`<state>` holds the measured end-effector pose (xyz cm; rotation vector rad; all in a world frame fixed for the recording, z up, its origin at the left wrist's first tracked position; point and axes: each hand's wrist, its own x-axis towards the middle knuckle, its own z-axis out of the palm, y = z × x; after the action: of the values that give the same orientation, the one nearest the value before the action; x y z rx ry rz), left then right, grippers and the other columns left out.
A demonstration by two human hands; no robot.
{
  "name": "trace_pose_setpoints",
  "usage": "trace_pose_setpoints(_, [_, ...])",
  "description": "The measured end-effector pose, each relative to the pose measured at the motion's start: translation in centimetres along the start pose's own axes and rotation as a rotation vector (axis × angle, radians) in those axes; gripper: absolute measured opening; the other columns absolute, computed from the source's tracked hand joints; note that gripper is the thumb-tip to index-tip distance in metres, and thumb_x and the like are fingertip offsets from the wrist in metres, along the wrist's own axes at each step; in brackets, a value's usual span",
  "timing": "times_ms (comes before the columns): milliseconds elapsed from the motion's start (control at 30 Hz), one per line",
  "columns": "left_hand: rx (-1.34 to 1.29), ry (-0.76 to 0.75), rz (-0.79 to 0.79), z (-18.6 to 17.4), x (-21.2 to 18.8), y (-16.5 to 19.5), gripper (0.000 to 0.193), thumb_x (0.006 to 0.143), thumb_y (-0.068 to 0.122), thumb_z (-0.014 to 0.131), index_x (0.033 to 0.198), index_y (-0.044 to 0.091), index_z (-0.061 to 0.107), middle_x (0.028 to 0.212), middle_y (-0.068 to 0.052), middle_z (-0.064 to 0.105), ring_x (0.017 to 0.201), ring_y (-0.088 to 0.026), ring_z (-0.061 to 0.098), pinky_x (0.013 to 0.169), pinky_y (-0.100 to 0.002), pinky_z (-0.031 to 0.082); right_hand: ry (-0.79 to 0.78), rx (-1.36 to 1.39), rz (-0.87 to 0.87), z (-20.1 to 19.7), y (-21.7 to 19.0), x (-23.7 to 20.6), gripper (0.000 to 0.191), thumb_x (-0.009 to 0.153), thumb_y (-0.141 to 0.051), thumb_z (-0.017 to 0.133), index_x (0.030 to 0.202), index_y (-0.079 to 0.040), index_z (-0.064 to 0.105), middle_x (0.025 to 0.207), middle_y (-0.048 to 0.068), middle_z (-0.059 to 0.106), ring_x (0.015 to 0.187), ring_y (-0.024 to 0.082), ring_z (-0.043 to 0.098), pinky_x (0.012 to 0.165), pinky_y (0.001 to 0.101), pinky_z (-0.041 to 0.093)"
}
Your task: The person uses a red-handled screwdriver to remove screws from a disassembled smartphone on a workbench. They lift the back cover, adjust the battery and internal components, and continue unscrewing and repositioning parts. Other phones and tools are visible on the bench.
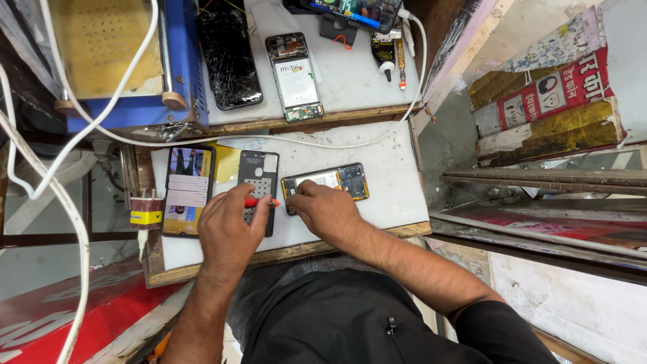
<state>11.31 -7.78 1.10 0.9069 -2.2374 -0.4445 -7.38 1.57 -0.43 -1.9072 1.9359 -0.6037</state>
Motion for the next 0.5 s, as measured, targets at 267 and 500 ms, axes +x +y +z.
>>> trace_pose_setpoints(267, [-0.012,0.0,-0.033,-0.8,-0.9,-0.4,0.038,0.084,0.015,0.087,0.11,0.002,0.064,0.084,-0.014,0.072,0.079,-0.033,0.071,0.074,-0.044,0.056,-0.144,-0.099,-0.021,-0.9,0.1,1.8,0.015,0.092,-0.017,0.068,0.104,-0.017,0.075,0.099,0.004,0.068,0.085,0.026,0.072,0.065,0.0403,0.058])
trace_pose_setpoints(500, [-0.016,-0.004,-0.028,-1.0,-1.0,-0.5,0.038,0.084,0.016,0.087,0.111,0.001,0.063,0.087,-0.015,0.072,0.081,-0.033,0.073,0.076,-0.044,0.057,-0.394,-0.238,-0.049,-1.5,-1.0,4.9,0.024,0.081,-0.006,0.067,0.105,-0.007,0.069,0.105,0.01,0.068,0.094,0.03,0.071,0.072,0.042,0.06])
